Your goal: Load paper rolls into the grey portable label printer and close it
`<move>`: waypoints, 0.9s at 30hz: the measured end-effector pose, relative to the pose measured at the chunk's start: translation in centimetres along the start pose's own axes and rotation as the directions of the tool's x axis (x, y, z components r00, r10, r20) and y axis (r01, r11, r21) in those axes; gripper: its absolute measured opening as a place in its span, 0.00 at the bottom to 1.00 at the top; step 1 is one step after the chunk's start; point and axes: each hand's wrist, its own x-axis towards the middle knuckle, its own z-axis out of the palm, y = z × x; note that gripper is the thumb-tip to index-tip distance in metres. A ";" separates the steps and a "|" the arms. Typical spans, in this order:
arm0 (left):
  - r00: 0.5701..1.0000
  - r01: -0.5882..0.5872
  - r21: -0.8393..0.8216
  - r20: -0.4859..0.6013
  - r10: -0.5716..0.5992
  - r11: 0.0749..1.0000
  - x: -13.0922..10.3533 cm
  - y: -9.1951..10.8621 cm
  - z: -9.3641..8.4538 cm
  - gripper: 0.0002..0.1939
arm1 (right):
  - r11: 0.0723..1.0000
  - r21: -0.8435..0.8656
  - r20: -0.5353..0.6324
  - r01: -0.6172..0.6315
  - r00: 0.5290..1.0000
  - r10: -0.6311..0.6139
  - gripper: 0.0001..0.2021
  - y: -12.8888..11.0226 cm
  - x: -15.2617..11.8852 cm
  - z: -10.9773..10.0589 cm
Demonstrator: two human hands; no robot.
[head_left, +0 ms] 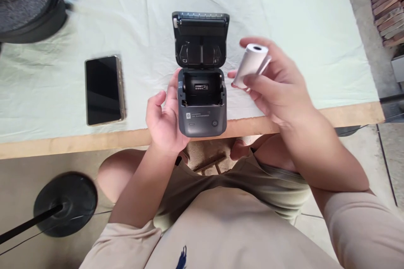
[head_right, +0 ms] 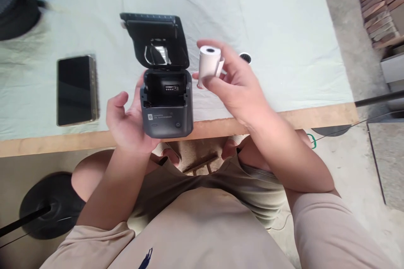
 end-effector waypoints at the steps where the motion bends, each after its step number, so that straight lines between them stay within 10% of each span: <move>1: 1.000 -0.021 -0.016 0.010 0.021 1.000 0.0 -0.1 0.0 0.18 | 0.995 -0.066 -0.004 0.080 0.997 -0.081 0.27 -1.2 -0.1 0.3; 5: 0.990 -0.096 -0.027 0.098 0.098 0.995 -0.4 -0.5 -0.2 0.17 | 0.865 -0.365 0.124 0.345 0.939 -0.322 0.28 -5.4 -0.7 1.8; 11: 0.991 -0.068 0.096 0.119 0.057 0.993 -0.5 -1.0 -1.2 0.36 | 0.582 -0.740 0.254 0.338 0.941 -0.224 0.13 -5.0 -0.4 2.8; 27: 0.988 -0.043 0.069 0.149 0.033 0.997 0.2 -0.7 -2.2 0.36 | 0.475 -0.639 0.330 0.605 0.773 -0.542 0.09 -3.3 -1.7 3.7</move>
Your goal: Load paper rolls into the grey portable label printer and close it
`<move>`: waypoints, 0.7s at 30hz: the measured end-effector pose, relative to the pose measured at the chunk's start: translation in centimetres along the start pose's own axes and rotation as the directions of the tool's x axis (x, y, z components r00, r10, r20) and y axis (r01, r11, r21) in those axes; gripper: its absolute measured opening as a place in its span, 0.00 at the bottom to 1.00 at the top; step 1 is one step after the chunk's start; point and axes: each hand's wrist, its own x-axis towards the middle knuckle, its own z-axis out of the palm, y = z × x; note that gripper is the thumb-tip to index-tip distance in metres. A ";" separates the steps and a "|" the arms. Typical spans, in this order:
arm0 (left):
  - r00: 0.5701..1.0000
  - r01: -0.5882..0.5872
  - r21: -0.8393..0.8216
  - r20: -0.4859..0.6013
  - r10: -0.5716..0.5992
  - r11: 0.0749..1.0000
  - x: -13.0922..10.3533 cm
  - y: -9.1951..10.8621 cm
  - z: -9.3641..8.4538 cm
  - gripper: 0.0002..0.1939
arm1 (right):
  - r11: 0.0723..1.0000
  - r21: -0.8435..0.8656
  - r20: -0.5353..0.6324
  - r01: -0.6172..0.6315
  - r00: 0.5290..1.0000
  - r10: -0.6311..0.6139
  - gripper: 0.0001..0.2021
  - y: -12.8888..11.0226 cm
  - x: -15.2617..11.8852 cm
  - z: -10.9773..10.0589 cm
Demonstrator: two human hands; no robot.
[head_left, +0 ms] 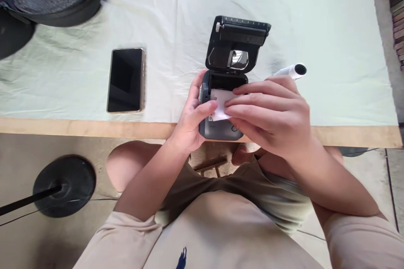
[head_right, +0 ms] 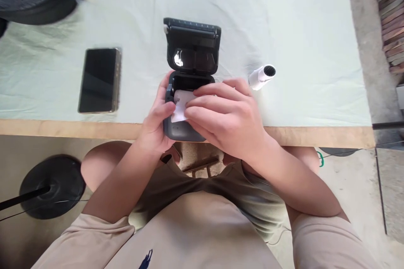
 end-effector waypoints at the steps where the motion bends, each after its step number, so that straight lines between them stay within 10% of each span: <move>1: 1.000 -0.008 0.004 -0.005 0.008 1.000 0.0 0.0 -0.1 0.34 | 0.999 0.008 -0.040 0.040 0.998 -0.040 0.09 0.1 -0.1 0.0; 21: 1.000 0.000 0.096 0.012 -0.002 0.995 -0.2 -0.1 -0.3 0.45 | 0.947 0.213 -0.197 0.239 0.960 -0.198 0.06 1.4 -0.9 0.6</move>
